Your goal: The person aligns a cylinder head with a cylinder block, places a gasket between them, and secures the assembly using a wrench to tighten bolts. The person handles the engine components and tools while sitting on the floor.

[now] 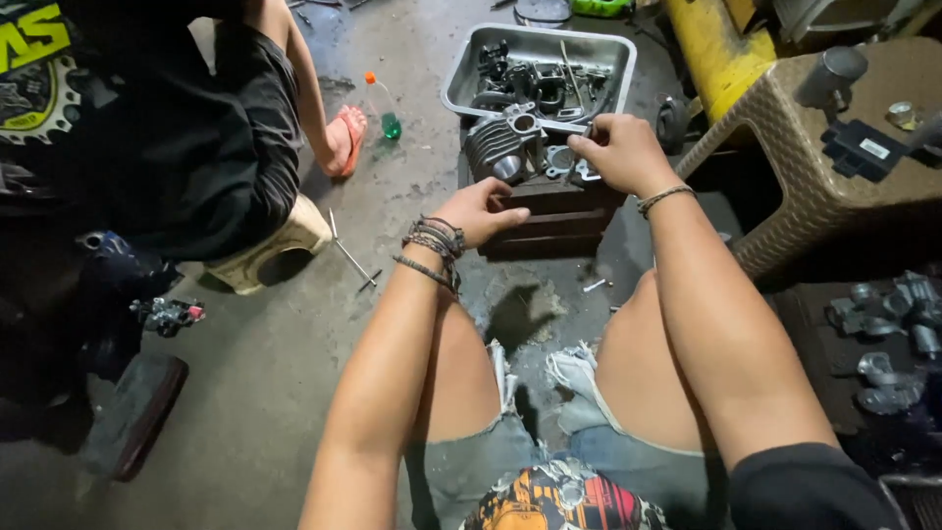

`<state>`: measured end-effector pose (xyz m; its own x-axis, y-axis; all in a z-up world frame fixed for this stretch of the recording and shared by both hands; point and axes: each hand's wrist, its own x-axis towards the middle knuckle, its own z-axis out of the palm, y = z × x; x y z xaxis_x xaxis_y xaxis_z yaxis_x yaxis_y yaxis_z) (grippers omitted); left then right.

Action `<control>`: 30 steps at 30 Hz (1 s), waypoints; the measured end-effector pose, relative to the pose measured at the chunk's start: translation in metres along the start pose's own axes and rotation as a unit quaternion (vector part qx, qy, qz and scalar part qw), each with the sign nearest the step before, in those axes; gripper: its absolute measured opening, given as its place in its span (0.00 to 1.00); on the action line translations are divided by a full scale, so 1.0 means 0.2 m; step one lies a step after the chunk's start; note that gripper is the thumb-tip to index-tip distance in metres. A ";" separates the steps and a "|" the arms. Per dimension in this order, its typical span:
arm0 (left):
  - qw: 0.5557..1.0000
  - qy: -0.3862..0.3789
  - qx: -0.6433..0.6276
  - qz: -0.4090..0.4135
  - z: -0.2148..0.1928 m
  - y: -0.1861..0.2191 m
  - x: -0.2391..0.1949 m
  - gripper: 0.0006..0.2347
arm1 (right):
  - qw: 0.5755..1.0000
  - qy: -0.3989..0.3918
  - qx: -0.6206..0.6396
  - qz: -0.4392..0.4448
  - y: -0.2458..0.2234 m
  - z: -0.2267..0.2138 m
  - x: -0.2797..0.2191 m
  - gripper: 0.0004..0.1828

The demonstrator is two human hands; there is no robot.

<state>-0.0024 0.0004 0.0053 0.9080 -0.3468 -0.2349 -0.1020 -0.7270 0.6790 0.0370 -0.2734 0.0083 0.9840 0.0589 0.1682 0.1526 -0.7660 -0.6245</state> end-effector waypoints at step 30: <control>0.949 0.262 0.171 -0.042 0.02 -0.16 0.40 0.48 | 0.998 0.007 0.055 0.042 0.04 -0.26 -0.09 0.27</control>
<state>0.0719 -0.0067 -0.0372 0.9870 -0.0009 0.1607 -0.0639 -0.9198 0.3871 0.0157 -0.3143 0.0404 0.9924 -0.0130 0.1220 0.0790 -0.6928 -0.7168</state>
